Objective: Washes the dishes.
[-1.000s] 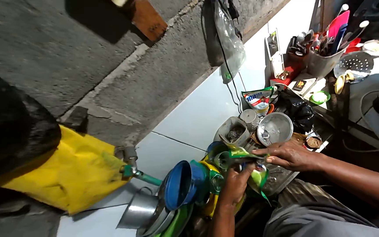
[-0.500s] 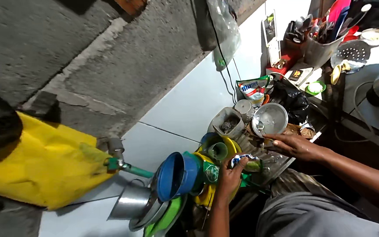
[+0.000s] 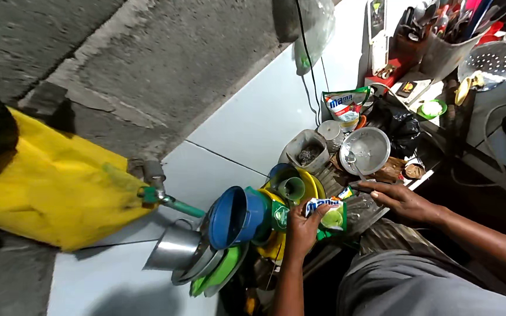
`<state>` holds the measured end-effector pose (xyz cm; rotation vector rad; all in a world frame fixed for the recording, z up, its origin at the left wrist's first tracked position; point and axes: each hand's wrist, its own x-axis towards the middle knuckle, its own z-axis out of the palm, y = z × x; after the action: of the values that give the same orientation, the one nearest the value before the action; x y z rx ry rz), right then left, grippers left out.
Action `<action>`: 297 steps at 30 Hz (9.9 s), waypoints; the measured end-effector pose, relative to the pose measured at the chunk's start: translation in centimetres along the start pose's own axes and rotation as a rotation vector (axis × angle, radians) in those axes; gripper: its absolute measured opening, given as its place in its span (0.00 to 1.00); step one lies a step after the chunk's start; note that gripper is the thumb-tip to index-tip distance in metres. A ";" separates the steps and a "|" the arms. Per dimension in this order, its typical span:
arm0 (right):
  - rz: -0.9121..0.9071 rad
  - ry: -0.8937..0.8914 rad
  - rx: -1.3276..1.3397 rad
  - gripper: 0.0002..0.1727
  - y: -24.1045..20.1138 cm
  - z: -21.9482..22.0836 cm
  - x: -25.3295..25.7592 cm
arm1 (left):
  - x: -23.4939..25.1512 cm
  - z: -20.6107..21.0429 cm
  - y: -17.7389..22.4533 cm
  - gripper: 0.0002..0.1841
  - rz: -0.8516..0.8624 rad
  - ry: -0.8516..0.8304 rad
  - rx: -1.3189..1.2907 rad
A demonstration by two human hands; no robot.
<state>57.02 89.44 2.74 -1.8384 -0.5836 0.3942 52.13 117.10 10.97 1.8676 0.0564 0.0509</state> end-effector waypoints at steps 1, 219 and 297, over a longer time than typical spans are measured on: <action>-0.047 -0.009 0.043 0.26 -0.6 -0.2 0.2 | -0.1 -0.1 0.2 0.06 -0.066 -0.008 -0.006; -0.448 -0.177 -0.337 0.10 -8.4 5.7 8.7 | -2.7 0.4 -1.2 0.06 -0.098 0.219 0.236; -1.264 -0.471 -0.825 0.10 -13.9 -0.3 17.1 | 4.9 -5.6 6.3 0.15 -0.479 -0.126 -0.122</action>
<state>68.43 102.65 16.22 -1.6625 -2.2918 -0.3575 56.76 120.90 18.67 1.6882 0.4024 -0.3853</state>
